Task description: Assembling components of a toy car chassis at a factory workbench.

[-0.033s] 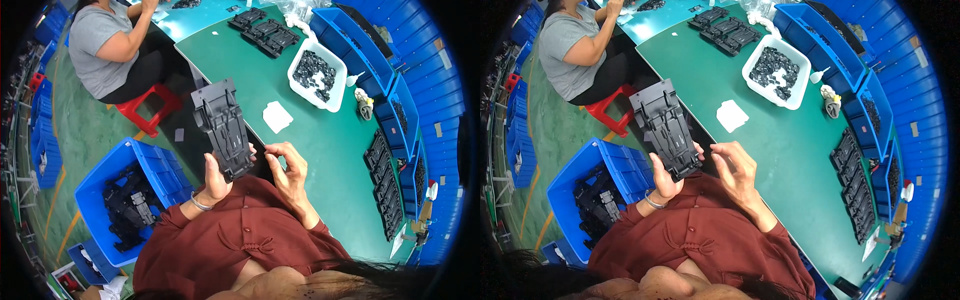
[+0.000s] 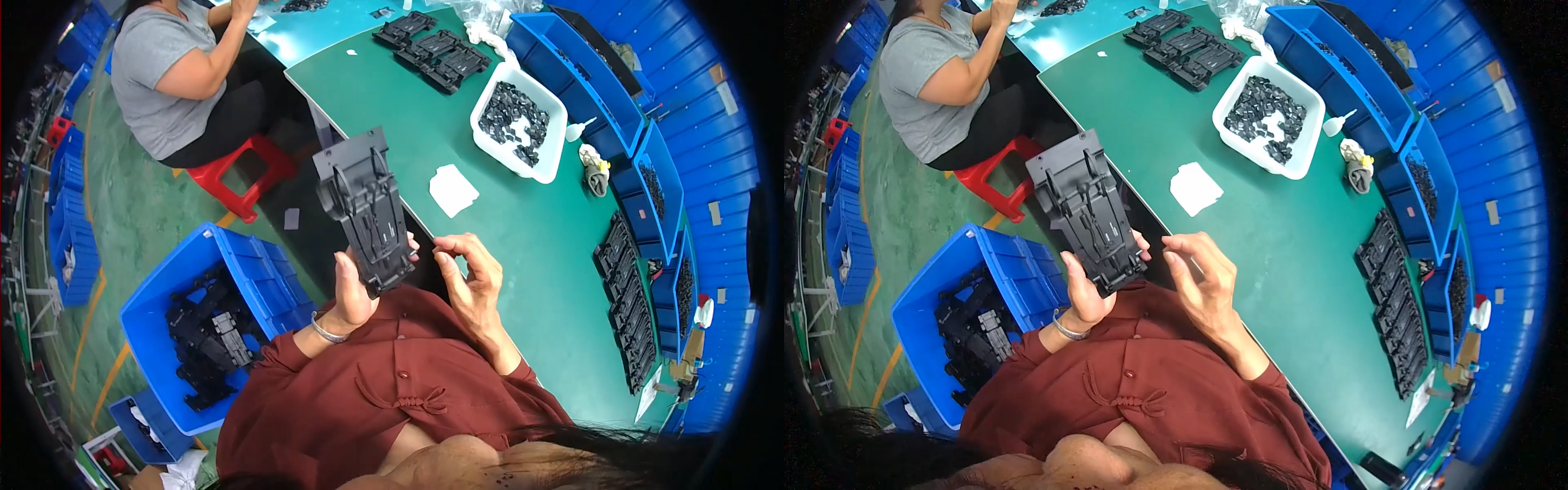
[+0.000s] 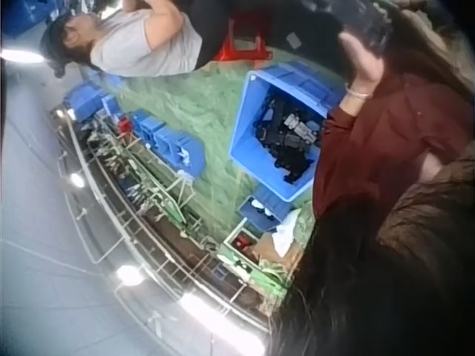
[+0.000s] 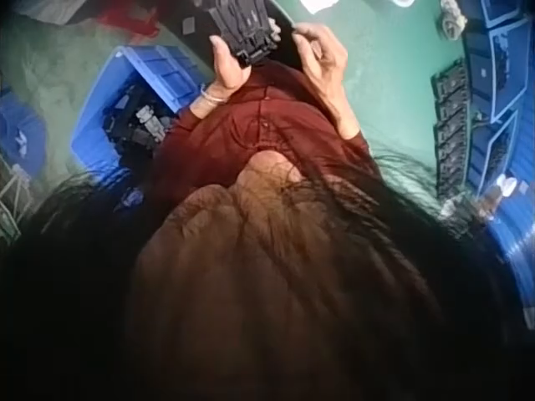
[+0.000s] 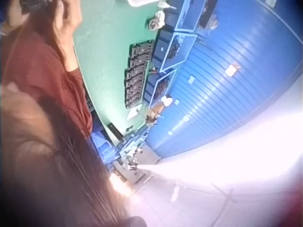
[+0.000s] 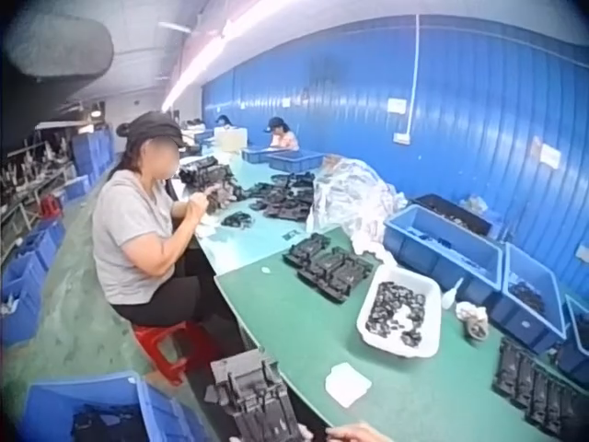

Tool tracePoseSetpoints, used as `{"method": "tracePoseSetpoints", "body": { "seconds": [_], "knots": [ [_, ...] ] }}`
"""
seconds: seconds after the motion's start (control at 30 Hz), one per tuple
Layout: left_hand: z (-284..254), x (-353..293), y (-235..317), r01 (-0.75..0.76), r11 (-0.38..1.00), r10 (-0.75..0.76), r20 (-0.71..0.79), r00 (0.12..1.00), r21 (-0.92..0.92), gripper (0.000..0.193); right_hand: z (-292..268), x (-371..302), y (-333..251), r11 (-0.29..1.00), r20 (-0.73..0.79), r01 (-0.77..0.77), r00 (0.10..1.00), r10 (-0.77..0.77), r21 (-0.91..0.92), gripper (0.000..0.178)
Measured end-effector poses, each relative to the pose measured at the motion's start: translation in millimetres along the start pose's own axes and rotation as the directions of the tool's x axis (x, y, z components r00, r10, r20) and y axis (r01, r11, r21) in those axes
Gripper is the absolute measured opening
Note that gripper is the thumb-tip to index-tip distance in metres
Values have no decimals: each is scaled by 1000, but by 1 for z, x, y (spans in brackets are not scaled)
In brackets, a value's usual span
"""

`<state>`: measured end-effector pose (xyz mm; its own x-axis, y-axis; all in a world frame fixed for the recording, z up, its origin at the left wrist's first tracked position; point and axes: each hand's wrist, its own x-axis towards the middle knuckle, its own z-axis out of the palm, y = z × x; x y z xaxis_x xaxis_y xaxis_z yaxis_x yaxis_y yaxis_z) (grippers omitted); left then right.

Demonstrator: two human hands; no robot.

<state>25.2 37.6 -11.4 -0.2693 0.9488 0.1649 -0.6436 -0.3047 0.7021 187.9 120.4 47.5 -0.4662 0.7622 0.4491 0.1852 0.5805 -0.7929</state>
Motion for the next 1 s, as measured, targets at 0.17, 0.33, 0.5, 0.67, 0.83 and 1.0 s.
{"method": "tracePoseSetpoints", "body": {
  "seconds": [0.17, 0.33, 0.5, 0.67, 0.83, 1.0],
  "knots": [
    [-6, -1, -2, -71, 983, 55, 93, 994, 171, 100, -2, -13, 7, 984, 23, -165, 986, 163, 74, 16],
    [2, 1, -2, 0, 958, -7, 23, 1000, 287, 113, -4, -13, 6, 975, 26, -209, 978, 208, 69, 15],
    [2, 4, -2, -50, 945, 30, 69, 997, 323, 108, -5, -10, 7, 978, 6, -193, 981, 194, 80, 15],
    [-6, 8, -2, -194, 918, 121, 220, 968, 346, 100, -6, -11, 7, 978, 7, -189, 982, 190, 83, 14],
    [-4, 11, -1, -175, 929, 111, 205, 972, 326, 101, -6, -9, 9, 978, 0, -186, 982, 187, 92, 15],
    [-2, 13, 0, -146, 941, 94, 179, 979, 306, 99, -5, -7, 5, 977, -14, -173, 984, 176, 121, 14]
  ]
}}
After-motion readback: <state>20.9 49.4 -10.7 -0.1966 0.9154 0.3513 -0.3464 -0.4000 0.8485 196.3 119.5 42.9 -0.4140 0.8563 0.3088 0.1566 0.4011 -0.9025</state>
